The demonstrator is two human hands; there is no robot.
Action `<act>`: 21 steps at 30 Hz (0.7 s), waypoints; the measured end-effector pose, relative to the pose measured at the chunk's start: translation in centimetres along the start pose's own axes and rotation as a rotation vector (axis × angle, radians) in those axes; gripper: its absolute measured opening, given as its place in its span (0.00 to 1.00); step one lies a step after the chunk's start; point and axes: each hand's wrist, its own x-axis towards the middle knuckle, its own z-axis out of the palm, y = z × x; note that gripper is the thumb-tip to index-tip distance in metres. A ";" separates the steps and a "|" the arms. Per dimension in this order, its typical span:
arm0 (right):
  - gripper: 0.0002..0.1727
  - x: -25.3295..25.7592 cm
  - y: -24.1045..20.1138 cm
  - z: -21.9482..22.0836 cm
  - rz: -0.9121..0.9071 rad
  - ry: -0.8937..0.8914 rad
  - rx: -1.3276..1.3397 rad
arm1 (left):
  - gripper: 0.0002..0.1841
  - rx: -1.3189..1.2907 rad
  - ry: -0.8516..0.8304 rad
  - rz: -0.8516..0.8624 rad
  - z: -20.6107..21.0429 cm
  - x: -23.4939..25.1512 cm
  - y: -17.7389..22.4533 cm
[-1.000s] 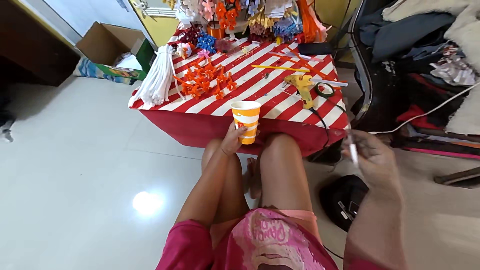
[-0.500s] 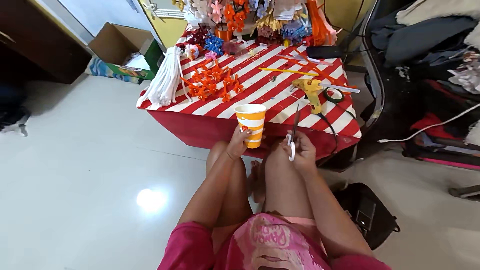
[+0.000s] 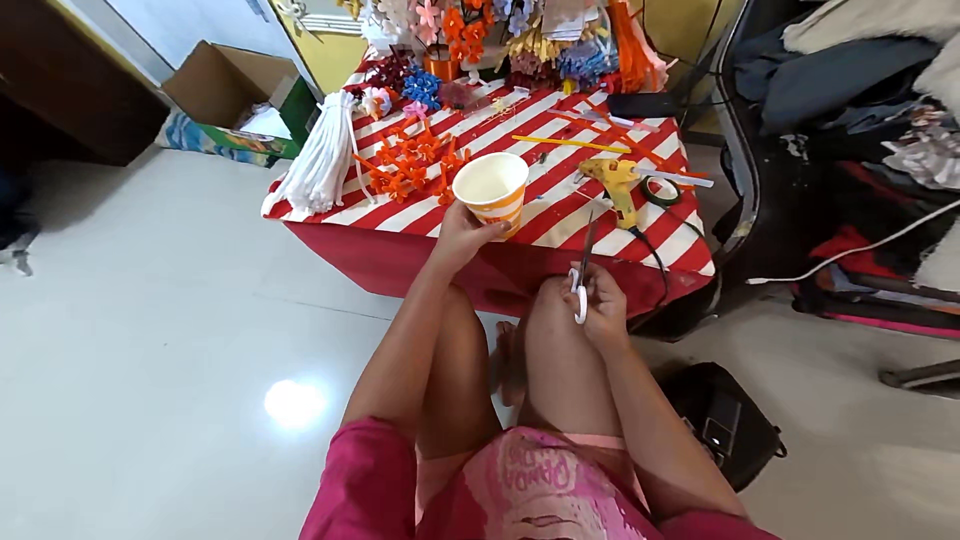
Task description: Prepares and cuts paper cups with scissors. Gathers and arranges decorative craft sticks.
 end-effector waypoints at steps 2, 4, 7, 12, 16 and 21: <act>0.26 -0.1 0.0 -0.1 -0.004 -0.013 -0.003 | 0.29 0.021 -0.073 -0.061 -0.3 1.4 -0.5; 0.25 -0.1 -0.1 -0.1 0.006 -0.024 0.003 | 0.29 0.051 -0.117 -0.084 -0.7 2.1 -1.3; 0.25 -0.1 -0.2 0.0 0.006 -0.044 -0.003 | 0.29 0.042 -0.121 -0.071 -1.1 2.0 -2.1; 0.26 0.4 -0.4 0.0 0.017 -0.137 -0.033 | 0.30 0.044 -0.128 -0.039 -1.0 1.7 -2.7; 0.24 3.0 -4.0 -2.2 0.071 -0.296 -0.444 | 0.29 0.037 -0.160 -0.104 -1.4 1.9 -2.0; 0.25 6.7 -7.5 -5.1 0.280 -0.437 -0.687 | 0.25 -0.048 -0.140 -0.131 -1.5 2.3 -1.6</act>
